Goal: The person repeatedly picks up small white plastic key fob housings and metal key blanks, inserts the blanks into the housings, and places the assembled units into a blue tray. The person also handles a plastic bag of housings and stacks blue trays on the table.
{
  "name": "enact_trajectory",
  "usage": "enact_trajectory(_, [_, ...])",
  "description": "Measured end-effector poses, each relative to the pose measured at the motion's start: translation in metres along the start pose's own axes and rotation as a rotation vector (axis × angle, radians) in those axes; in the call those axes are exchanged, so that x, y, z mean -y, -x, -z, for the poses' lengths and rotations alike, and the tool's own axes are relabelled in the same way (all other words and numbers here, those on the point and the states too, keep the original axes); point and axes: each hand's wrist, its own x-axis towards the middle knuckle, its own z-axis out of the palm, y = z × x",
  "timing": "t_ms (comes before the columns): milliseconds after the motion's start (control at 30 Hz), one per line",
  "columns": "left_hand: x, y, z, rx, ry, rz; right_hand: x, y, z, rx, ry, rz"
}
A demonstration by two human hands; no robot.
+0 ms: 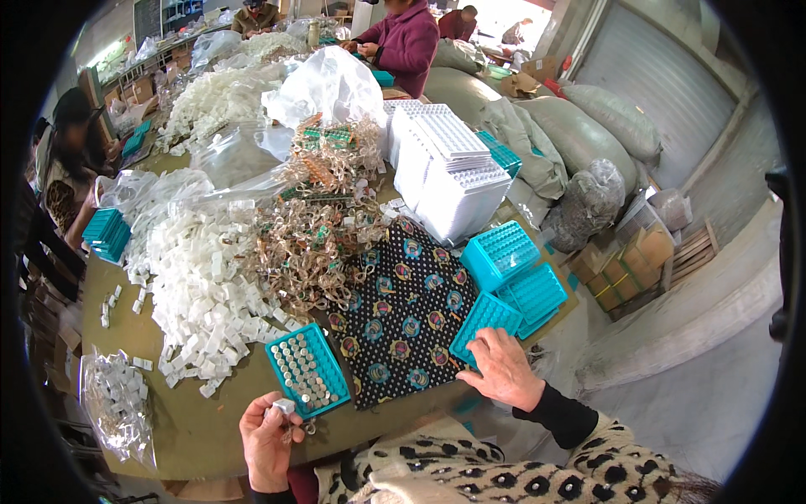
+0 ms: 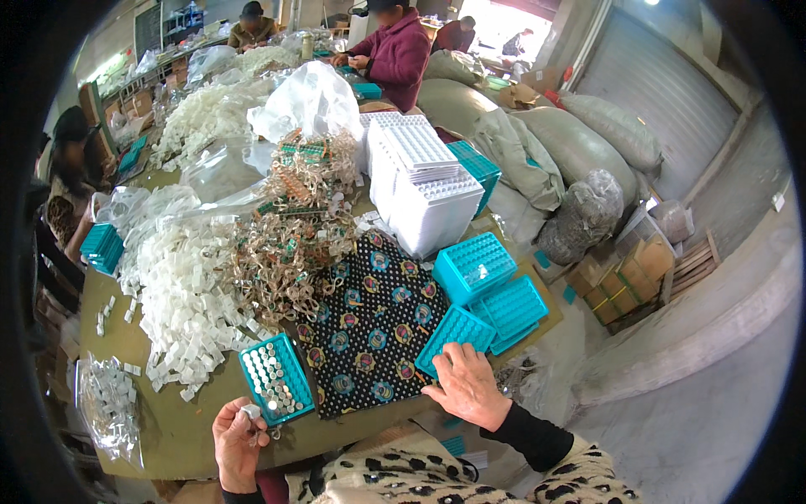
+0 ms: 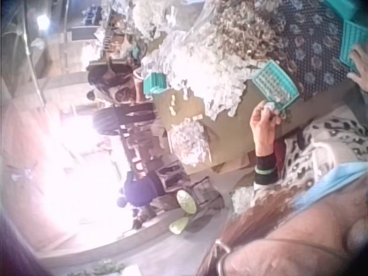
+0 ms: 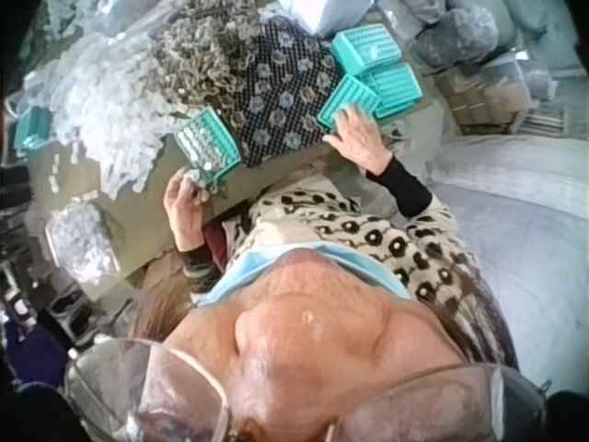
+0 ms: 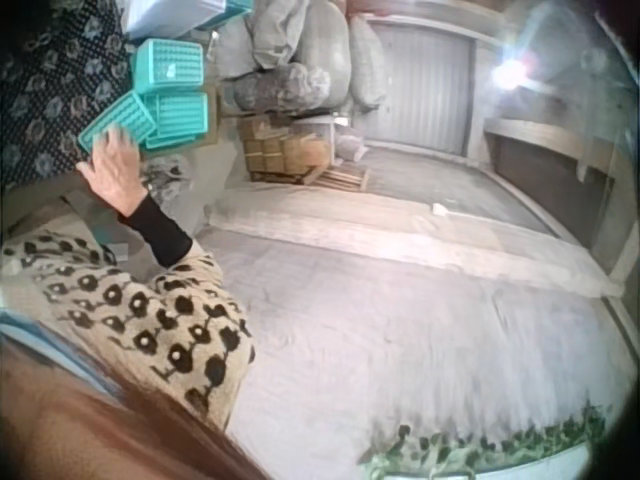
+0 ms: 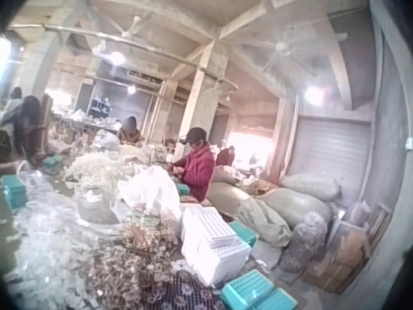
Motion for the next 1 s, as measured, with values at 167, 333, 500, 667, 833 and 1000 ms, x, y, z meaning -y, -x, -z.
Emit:
enact_trajectory(167, [0.003,0.0,0.003,0.009,0.026,-0.023,0.002,0.005,-0.009,-0.055,0.064,0.006])
enact_trajectory(333, [0.005,0.001,0.005,0.02,0.007,-0.04,0.006,0.007,-0.011,-0.044,0.061,-0.027])
enact_trajectory(500, [0.004,0.006,0.002,0.04,0.061,-0.047,0.008,0.012,-0.019,-0.121,0.116,0.001])
enact_trajectory(667, [0.012,0.014,0.006,0.041,0.136,-0.025,0.004,0.008,-0.029,-0.202,0.089,-0.02])
enact_trajectory(833, [0.016,0.018,0.011,0.096,0.223,-0.02,0.012,-0.002,-0.019,-0.283,0.042,0.007])
enact_trajectory(1000, [0.011,0.021,0.001,0.114,0.256,-0.025,0.047,-0.016,0.0,-0.26,-0.422,0.024])
